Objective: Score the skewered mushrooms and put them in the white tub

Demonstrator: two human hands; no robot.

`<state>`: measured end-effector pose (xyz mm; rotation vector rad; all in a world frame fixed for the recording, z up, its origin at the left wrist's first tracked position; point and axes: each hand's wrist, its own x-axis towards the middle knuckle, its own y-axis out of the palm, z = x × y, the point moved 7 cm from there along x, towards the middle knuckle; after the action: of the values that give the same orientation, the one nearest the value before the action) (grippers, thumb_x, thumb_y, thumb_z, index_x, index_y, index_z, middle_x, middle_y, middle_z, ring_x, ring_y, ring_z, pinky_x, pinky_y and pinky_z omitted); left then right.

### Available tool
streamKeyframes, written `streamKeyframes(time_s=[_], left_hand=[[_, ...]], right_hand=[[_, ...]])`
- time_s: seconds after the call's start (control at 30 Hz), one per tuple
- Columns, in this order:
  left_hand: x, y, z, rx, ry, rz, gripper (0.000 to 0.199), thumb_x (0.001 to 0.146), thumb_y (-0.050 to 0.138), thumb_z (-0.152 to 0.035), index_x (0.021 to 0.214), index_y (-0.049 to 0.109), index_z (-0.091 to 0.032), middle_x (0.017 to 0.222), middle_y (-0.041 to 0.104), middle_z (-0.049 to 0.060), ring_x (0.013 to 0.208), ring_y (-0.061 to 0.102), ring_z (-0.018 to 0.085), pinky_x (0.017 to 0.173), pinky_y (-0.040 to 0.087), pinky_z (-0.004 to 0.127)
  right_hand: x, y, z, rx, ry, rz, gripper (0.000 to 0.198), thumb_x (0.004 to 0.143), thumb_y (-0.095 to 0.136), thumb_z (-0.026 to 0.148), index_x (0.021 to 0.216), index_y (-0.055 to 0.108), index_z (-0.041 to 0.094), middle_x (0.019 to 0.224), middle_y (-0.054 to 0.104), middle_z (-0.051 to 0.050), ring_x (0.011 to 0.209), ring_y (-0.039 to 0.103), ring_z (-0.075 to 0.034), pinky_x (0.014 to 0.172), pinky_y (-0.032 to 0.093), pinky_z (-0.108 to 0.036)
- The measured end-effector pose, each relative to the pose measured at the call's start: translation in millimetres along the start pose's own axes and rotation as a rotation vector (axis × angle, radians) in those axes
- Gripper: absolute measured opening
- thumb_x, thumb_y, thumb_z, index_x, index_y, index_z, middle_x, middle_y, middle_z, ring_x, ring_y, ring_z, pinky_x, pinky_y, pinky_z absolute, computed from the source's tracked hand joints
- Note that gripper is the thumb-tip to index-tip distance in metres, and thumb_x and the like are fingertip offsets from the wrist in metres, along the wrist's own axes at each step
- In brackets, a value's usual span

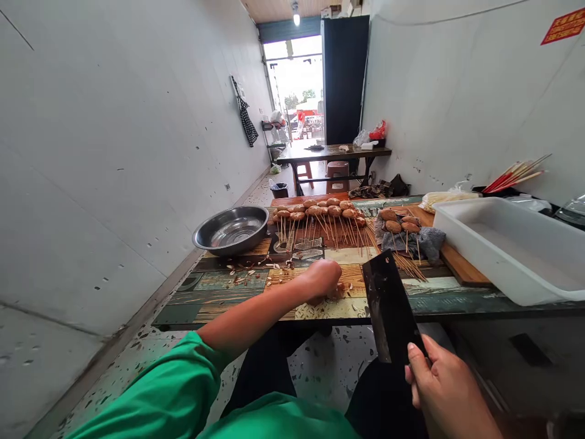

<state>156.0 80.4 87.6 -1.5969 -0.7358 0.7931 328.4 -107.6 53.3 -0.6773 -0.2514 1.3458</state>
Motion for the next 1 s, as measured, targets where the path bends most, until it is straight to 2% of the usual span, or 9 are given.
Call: streamKeyframes(time_s=[0.17, 0.27, 0.37, 0.47, 0.67, 0.73, 0.87, 0.93, 1.0], left_hand=[[-2, -4, -3, 0.034, -0.035, 0.018, 0.011, 0.064, 0.085, -0.012, 0.073, 0.078, -0.014, 0.075, 0.074, 0.012, 0.076, 0.072, 0.027, 0.069, 0.055, 0.027], [-4, -9, 10, 0.052, -0.067, 0.003, 0.008, 0.075, 0.076, -0.009, 0.081, 0.080, -0.014, 0.082, 0.075, 0.014, 0.082, 0.073, 0.027, 0.071, 0.056, 0.028], [-7, -18, 38, 0.074, -0.129, -0.052, 0.023, 0.089, 0.058, -0.008, 0.098, 0.079, -0.012, 0.101, 0.076, 0.017, 0.097, 0.072, 0.027, 0.080, 0.056, 0.030], [-14, -24, 72, 0.103, -0.213, -0.092, 0.028, 0.093, 0.051, -0.011, 0.107, 0.077, -0.012, 0.111, 0.074, 0.018, 0.107, 0.070, 0.029, 0.088, 0.055, 0.032], [-42, -23, 129, 0.160, -0.397, -0.011, 0.028, 0.097, 0.060, -0.033, 0.104, 0.076, -0.010, 0.110, 0.073, 0.020, 0.110, 0.069, 0.035, 0.087, 0.056, 0.036], [-52, -20, 139, 0.177, -0.446, 0.030, 0.027, 0.097, 0.060, -0.032, 0.103, 0.076, -0.011, 0.110, 0.073, 0.020, 0.110, 0.069, 0.035, 0.087, 0.056, 0.037], [-71, -17, 129, 0.169, -0.411, -0.063, 0.032, 0.098, 0.054, -0.020, 0.127, 0.067, -0.015, 0.127, 0.069, 0.016, 0.118, 0.066, 0.030, 0.099, 0.052, 0.038], [-82, -12, 109, 0.082, -0.265, -0.167, 0.037, 0.101, 0.053, -0.022, 0.136, 0.060, -0.015, 0.136, 0.064, 0.016, 0.125, 0.062, 0.028, 0.107, 0.048, 0.037], [-94, 2, 85, -0.028, -0.081, -0.189, 0.045, 0.098, 0.061, -0.032, 0.139, 0.058, -0.015, 0.140, 0.062, 0.015, 0.130, 0.059, 0.028, 0.112, 0.046, 0.038]], right_hand=[[-1, 1, -11, 0.018, -0.022, -0.024, 0.045, 0.089, 0.042, 0.065, 0.067, 0.052, 0.027, 0.053, 0.062, -0.001, 0.042, 0.056, -0.018, 0.046, 0.044, -0.031], [-6, 0, -5, 0.022, 0.004, -0.030, 0.041, 0.088, 0.045, 0.061, 0.067, 0.052, 0.026, 0.054, 0.063, -0.001, 0.043, 0.057, -0.017, 0.046, 0.044, -0.030], [-11, -3, 6, 0.010, 0.035, -0.038, 0.039, 0.080, 0.050, 0.062, 0.064, 0.050, 0.027, 0.052, 0.063, -0.002, 0.043, 0.058, -0.018, 0.047, 0.046, -0.031], [-12, 0, 6, 0.083, 0.075, 0.001, 0.040, 0.079, 0.054, 0.064, 0.066, 0.050, 0.026, 0.055, 0.065, -0.002, 0.044, 0.060, -0.018, 0.048, 0.048, -0.030], [-9, 17, -10, 0.346, 0.095, 0.160, 0.049, 0.083, 0.057, 0.073, 0.071, 0.050, 0.026, 0.044, 0.057, 0.003, 0.044, 0.060, -0.018, 0.047, 0.046, -0.028], [-7, 19, -7, 0.360, 0.101, 0.177, 0.049, 0.082, 0.059, 0.072, 0.070, 0.050, 0.026, 0.045, 0.058, 0.002, 0.045, 0.061, -0.018, 0.047, 0.047, -0.028], [-2, 3, 2, 0.245, 0.112, 0.005, 0.047, 0.076, 0.059, 0.071, 0.067, 0.052, 0.025, 0.054, 0.065, -0.001, 0.042, 0.059, -0.016, 0.045, 0.046, -0.028], [-1, -6, 4, 0.179, 0.096, -0.089, 0.044, 0.075, 0.057, 0.068, 0.067, 0.054, 0.025, 0.055, 0.065, -0.001, 0.040, 0.057, -0.016, 0.045, 0.044, -0.027], [1, -8, 5, 0.131, 0.079, -0.095, 0.041, 0.075, 0.056, 0.066, 0.069, 0.055, 0.025, 0.057, 0.065, 0.000, 0.040, 0.057, -0.016, 0.044, 0.043, -0.028]])
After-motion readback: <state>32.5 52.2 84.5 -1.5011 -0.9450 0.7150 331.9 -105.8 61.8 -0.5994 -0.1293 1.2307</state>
